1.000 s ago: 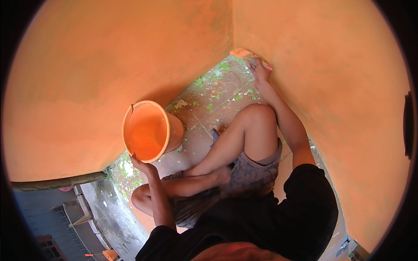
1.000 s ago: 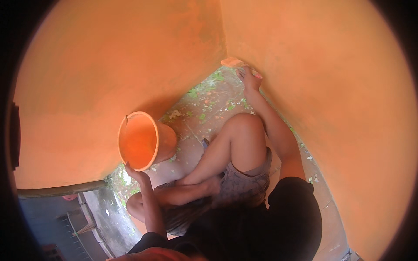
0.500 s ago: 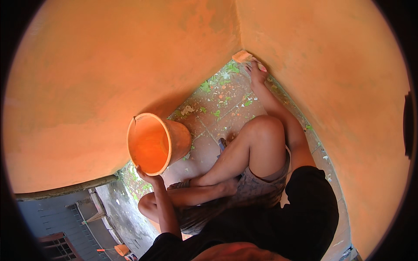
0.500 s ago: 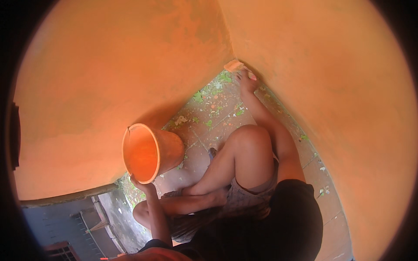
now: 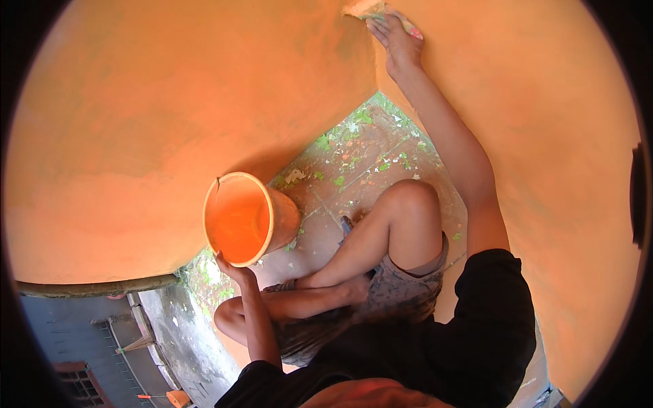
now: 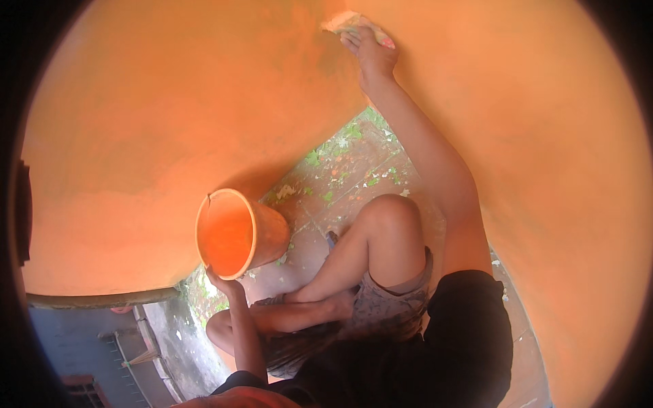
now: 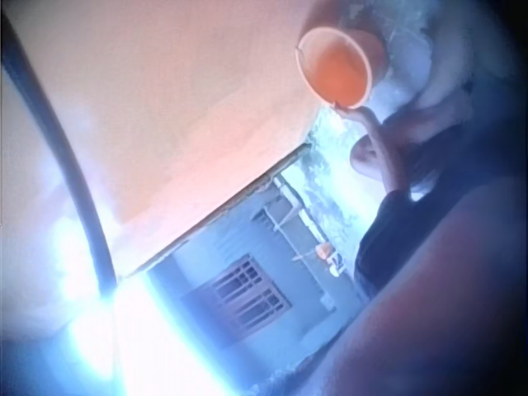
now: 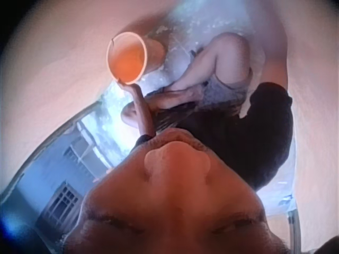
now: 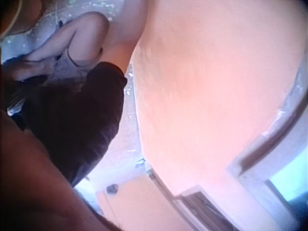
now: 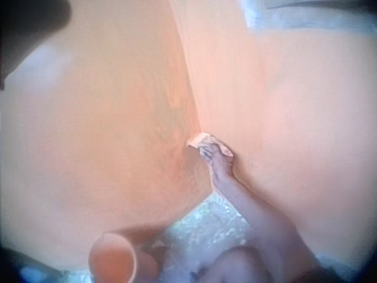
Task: The person paints an exterior wall orange using a brush and a bucket of paint. They sit on the floor, repeatedly dip the brush into the bucket, and apply paint to the wall surface and around a window frame.
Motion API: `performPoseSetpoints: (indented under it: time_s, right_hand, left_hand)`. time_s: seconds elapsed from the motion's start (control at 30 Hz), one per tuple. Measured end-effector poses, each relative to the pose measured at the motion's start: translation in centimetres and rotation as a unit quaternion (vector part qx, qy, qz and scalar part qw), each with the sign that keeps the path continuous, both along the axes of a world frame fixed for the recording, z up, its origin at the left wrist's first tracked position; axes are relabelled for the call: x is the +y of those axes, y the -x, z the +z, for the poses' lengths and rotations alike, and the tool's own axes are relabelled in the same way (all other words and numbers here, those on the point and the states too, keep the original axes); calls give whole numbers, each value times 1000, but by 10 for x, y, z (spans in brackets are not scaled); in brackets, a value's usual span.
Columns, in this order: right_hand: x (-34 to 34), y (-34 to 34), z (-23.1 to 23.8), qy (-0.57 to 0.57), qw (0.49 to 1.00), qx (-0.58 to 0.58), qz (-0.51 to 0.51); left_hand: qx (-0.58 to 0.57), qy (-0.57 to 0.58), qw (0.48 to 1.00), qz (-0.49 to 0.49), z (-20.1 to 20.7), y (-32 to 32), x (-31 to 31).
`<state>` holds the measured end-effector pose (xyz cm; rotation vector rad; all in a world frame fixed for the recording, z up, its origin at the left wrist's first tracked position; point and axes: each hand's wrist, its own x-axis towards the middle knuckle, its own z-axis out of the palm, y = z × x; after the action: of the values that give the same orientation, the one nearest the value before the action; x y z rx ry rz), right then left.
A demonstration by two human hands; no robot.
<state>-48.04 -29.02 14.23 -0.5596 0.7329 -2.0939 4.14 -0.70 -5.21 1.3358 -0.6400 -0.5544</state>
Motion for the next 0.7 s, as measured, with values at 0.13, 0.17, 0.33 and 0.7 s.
performPoseSetpoints:
  time_s: [0.13,0.17,0.33,0.7]
  right_hand:
    - [-13,12,71,148,988,34,17]
    - [-17,12,77,170,984,45,17]
    - [-15,-9,-1,116,992,12,48]
    - [32,-1,-246,-226,974,1,14]
  left_hand:
    - [22,22,1000,-6,6,5,-1]
    - [25,31,999,-7,7,5,-1]
    - [8,15,999,-31,1,0,0]
    - [-26,-12,1000,8,-2,0,5]
